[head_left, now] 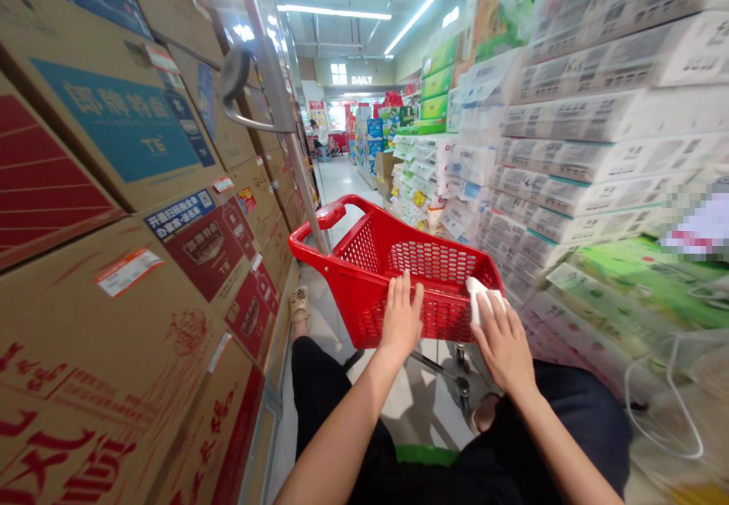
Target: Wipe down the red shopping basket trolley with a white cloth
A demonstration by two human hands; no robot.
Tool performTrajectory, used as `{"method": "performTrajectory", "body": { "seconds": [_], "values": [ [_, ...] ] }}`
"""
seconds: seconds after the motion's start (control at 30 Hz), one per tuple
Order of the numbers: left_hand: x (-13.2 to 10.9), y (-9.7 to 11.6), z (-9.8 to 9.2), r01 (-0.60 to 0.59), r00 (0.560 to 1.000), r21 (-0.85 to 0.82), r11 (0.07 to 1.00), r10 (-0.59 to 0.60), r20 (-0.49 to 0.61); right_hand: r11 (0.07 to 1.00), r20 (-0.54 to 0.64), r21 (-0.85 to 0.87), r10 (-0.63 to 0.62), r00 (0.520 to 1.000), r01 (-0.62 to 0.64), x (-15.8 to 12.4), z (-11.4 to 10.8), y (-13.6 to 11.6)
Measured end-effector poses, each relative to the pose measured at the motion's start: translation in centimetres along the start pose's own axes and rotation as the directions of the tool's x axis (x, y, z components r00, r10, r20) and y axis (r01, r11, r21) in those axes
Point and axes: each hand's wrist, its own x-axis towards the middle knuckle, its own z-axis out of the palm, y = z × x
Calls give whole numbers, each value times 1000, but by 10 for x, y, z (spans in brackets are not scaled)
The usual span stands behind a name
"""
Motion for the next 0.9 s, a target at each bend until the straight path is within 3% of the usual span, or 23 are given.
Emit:
{"method": "performTrajectory", "body": {
  "seconds": [0.17, 0.23, 0.3, 0.37, 0.47, 0.57, 0.67, 0.8, 0.9],
  "values": [
    [2, 1, -4, -1, 1000, 12, 1000, 2, -14, 992, 53, 41, -118, 992, 116, 23, 17, -60],
    [0, -3, -7, -26, 1000, 16, 1000, 26, -14, 983, 81, 56, -176, 981, 172, 29, 16, -71],
    [-1, -7, -9, -40, 999, 17, 999, 41, -11, 978, 101, 55, -208, 973, 203, 28, 11, -62],
    [-2, -9, -10, -44, 999, 14, 999, 44, -9, 980, 112, 42, -199, 974, 195, 20, 4, -37],
    [-2, -7, -8, -46, 999, 0, 999, 46, -5, 997, 81, 15, -75, 994, 74, 6, -3, 5],
    [-1, -1, -6, -29, 1000, -8, 1000, 29, -5, 999, 19, -2, 48, 999, -48, 1, 0, 18],
    [0, 3, -5, 5, 1000, -3, 1000, -5, -8, 999, -6, 11, 47, 999, -47, 10, 9, -11],
    [-2, 0, -8, 1, 1000, 6, 1000, -1, -5, 988, 59, 75, -137, 989, 132, 25, 16, -63],
    [-4, -6, -10, -31, 1000, 5, 1000, 31, 6, 976, 83, 94, -203, 976, 195, 26, 13, -68]
  ]
}}
